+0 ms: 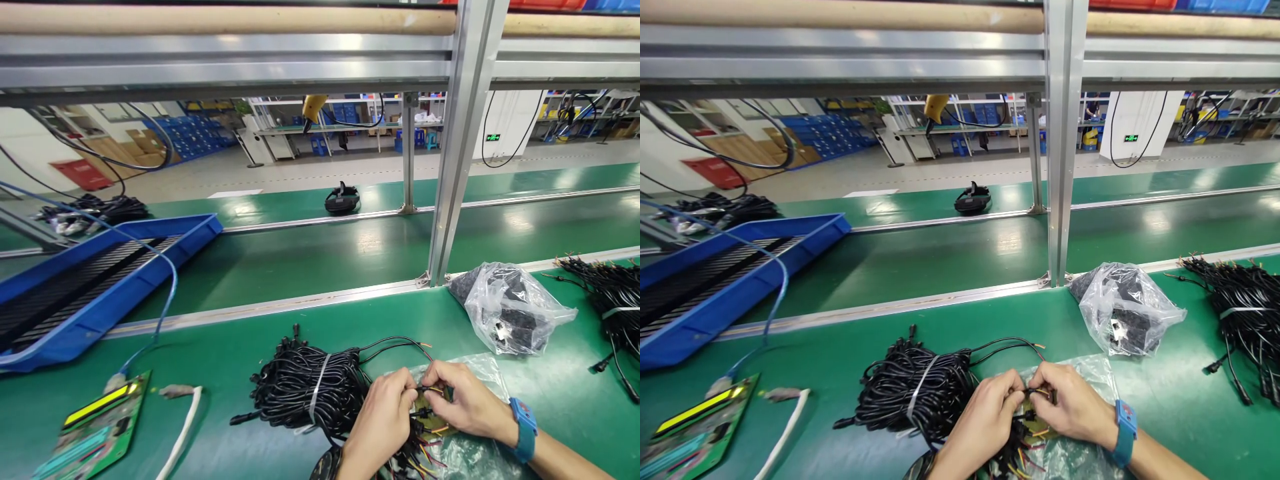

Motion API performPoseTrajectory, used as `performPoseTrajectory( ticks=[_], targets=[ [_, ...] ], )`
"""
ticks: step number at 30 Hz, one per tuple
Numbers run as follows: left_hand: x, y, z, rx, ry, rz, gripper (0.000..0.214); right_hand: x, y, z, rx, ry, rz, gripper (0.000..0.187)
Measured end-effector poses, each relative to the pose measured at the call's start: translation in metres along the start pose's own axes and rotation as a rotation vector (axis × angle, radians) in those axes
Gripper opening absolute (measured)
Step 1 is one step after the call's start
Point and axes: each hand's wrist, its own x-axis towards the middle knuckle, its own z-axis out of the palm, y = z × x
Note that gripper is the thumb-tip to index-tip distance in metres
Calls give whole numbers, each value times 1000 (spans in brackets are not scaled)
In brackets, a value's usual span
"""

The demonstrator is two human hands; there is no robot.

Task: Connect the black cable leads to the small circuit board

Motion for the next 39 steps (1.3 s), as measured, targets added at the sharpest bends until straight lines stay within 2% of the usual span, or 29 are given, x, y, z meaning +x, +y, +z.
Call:
performPoseTrajectory(
  ticks=[5, 12, 20, 23, 26, 32, 39],
  targets=[
    [3, -1, 7, -16, 30, -11, 19, -1, 9, 5, 22, -19, -7, 6],
    [3, 2, 7, -33, 21, -6, 20, -2, 11, 6, 26, -42, -64, 11],
    [5, 1, 11, -15, 23, 0, 23, -1, 13, 13, -71, -66, -150, 12],
    [4, 2, 6, -32, 5, -12, 21, 0, 10, 9, -67, -67, -100, 8],
    [1, 0, -1, -73, -33, 11, 16, -1, 6, 2, -71, -55, -43, 12],
    [-2, -2, -10, -66, -80, 22, 11, -4, 4, 2, -77, -13, -69, 10],
    [1, 6, -6, 47, 16, 14, 18, 3, 2, -7, -49, 0, -139, 19]
  ],
)
